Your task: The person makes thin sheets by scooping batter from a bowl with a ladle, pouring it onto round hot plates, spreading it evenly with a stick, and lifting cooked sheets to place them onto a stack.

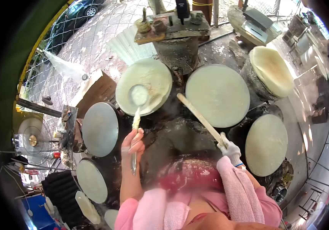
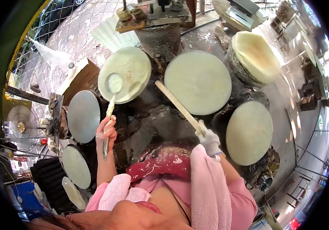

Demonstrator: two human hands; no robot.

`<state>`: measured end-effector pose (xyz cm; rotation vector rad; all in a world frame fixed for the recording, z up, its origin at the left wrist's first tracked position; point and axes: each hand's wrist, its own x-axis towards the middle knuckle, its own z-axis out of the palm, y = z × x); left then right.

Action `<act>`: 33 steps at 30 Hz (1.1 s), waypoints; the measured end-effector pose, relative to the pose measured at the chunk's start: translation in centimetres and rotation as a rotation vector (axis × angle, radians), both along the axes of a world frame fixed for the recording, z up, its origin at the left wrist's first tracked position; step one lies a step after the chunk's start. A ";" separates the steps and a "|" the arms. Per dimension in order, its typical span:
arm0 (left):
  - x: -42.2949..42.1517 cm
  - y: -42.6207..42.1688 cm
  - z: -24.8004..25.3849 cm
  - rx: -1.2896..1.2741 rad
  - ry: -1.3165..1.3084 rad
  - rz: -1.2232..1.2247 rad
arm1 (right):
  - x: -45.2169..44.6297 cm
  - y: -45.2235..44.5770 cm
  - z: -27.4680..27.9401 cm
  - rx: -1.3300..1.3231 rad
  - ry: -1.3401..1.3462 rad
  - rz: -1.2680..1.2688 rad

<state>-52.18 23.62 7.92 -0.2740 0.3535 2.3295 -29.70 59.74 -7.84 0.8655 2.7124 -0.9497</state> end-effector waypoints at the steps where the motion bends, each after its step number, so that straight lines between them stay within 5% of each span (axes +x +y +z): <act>1: -0.5 -2.3 0.0 -0.066 0.037 0.025 | -1.5 -1.3 0.8 0.055 0.017 -0.009; 12: -6.1 -22.3 -1.1 -0.535 0.093 0.315 | -15.9 -11.6 3.9 0.165 -0.115 -0.077; 17: -6.4 -24.1 -1.5 -0.418 0.047 0.415 | -25.7 -10.8 4.2 0.181 -0.114 -0.053; 20: -5.5 -23.9 -1.4 -0.314 0.009 0.486 | -32.5 -6.3 0.4 -0.228 0.297 0.024; 21: -4.9 -23.6 -1.2 -0.305 0.013 0.493 | -35.5 -5.9 2.6 -0.537 0.193 -0.043; 23: -3.7 -22.6 -0.5 -0.289 0.028 0.515 | -42.1 -4.4 5.0 -0.643 -0.065 0.065; 25: -2.4 -21.0 0.2 -0.278 -0.021 0.578 | -48.5 -2.1 -3.3 -0.582 0.255 0.255; 30: 1.2 -18.6 0.7 -0.190 -0.078 0.711 | -57.4 -4.0 -1.6 -0.323 0.244 0.462; 33: 2.9 -17.8 1.2 -0.210 -0.110 0.734 | -57.0 -8.0 5.0 -0.145 0.176 0.512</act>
